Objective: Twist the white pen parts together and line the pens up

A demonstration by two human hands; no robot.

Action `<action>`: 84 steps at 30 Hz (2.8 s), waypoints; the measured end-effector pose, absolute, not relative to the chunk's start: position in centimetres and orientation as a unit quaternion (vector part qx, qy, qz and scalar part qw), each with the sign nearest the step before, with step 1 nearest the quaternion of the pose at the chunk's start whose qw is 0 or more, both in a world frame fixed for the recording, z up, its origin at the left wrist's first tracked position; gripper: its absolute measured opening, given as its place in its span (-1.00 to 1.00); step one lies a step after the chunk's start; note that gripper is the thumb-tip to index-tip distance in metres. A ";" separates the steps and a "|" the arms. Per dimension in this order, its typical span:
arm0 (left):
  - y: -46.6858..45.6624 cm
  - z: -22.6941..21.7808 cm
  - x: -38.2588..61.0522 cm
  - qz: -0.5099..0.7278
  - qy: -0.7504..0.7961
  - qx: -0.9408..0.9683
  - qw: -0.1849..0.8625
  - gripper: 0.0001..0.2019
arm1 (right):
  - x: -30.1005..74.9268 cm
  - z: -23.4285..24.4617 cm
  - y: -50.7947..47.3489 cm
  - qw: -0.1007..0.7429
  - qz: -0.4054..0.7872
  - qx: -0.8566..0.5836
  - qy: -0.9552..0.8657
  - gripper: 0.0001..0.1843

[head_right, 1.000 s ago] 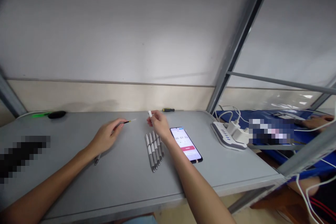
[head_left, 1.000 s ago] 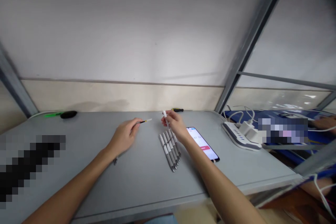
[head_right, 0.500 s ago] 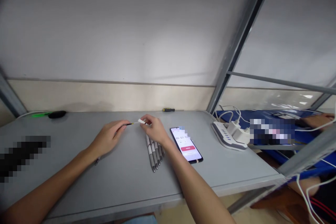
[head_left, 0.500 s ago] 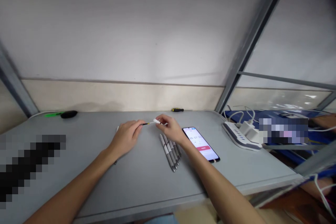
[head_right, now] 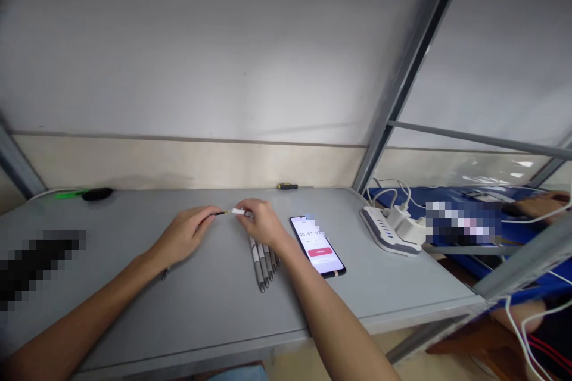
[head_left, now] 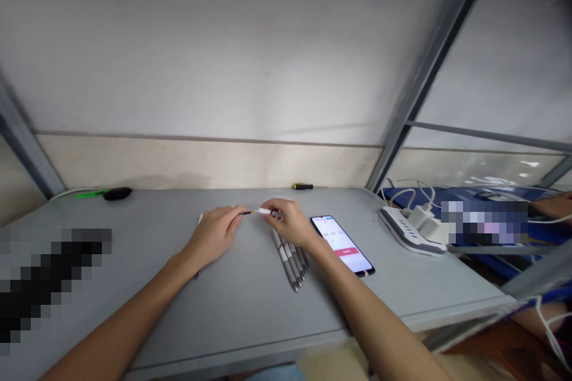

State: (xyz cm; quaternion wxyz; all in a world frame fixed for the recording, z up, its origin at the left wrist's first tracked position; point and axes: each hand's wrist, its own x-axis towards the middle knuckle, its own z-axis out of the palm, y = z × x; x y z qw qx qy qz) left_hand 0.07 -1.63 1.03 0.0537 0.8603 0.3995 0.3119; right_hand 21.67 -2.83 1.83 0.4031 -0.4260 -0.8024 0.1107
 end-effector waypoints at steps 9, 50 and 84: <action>-2.2 0.8 0.6 0.250 0.414 0.874 0.039 -0.73 | 21.0 0.7 -2.6 0.362 0.070 -0.417 -0.831 -0.74; -0.9 1.2 -0.5 0.358 0.464 0.795 0.156 -0.69 | 21.2 1.3 -2.8 0.325 0.085 -0.412 -0.847 -0.71; -1.6 0.1 0.4 0.201 0.379 0.903 -0.007 -0.68 | 19.5 0.4 -3.6 0.246 0.015 -0.460 -0.853 -0.76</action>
